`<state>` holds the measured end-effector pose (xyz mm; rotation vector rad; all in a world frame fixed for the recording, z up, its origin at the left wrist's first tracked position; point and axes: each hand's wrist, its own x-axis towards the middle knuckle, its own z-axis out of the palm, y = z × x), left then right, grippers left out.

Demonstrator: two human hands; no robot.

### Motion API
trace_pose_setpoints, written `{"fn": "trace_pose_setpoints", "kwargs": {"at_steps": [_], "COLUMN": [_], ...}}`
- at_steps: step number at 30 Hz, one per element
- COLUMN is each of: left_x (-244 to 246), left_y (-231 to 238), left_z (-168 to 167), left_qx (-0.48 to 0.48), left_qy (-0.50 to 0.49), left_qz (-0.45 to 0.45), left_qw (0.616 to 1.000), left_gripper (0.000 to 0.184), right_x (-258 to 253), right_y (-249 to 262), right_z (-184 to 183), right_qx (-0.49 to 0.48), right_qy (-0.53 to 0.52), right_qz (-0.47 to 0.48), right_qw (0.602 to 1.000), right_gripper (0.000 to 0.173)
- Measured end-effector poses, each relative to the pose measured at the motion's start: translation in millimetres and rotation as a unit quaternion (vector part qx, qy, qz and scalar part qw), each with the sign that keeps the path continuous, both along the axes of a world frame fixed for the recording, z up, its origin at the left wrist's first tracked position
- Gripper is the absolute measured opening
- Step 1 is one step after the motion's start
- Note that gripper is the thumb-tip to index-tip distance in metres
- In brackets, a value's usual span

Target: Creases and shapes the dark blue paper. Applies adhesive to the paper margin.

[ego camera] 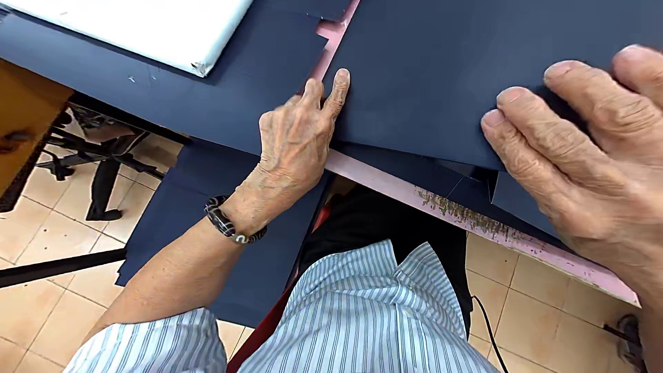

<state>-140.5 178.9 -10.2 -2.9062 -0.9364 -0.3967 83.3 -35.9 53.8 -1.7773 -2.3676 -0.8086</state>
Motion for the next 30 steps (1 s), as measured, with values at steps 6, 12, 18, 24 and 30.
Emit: {"fn": "trace_pose_setpoints", "kwargs": {"at_steps": [6,12,18,24,30], "left_x": [1,-3,-18,-13,39], "left_y": [7,23,30,-8,-8], "left_z": [-4,8,15,6,7], "left_qx": [-0.065,-0.105,-0.212,-0.154,-0.084], "left_qy": [0.021,0.112,0.127,0.088,-0.029], "left_qz": [-0.110,-0.180,-0.224,-0.188,-0.076], "left_qw": [0.992,0.971,0.943,0.966,0.993], "left_gripper": [0.059,0.063,0.083,0.060,0.067], "right_x": [-6,-9,7,32,29], "right_y": [-26,-33,-37,-54,-54], "right_z": [-36,-72,-72,-76,-82], "right_qx": [-0.080,-0.135,-0.140,-0.125,-0.089], "right_qy": [0.093,0.172,0.193,0.218,0.231], "right_qz": [-0.037,-0.068,-0.039,-0.022,-0.005], "right_qw": [0.992,0.973,0.970,0.968,0.969], "right_gripper": [0.050,0.058,0.057,0.048,0.046]}}
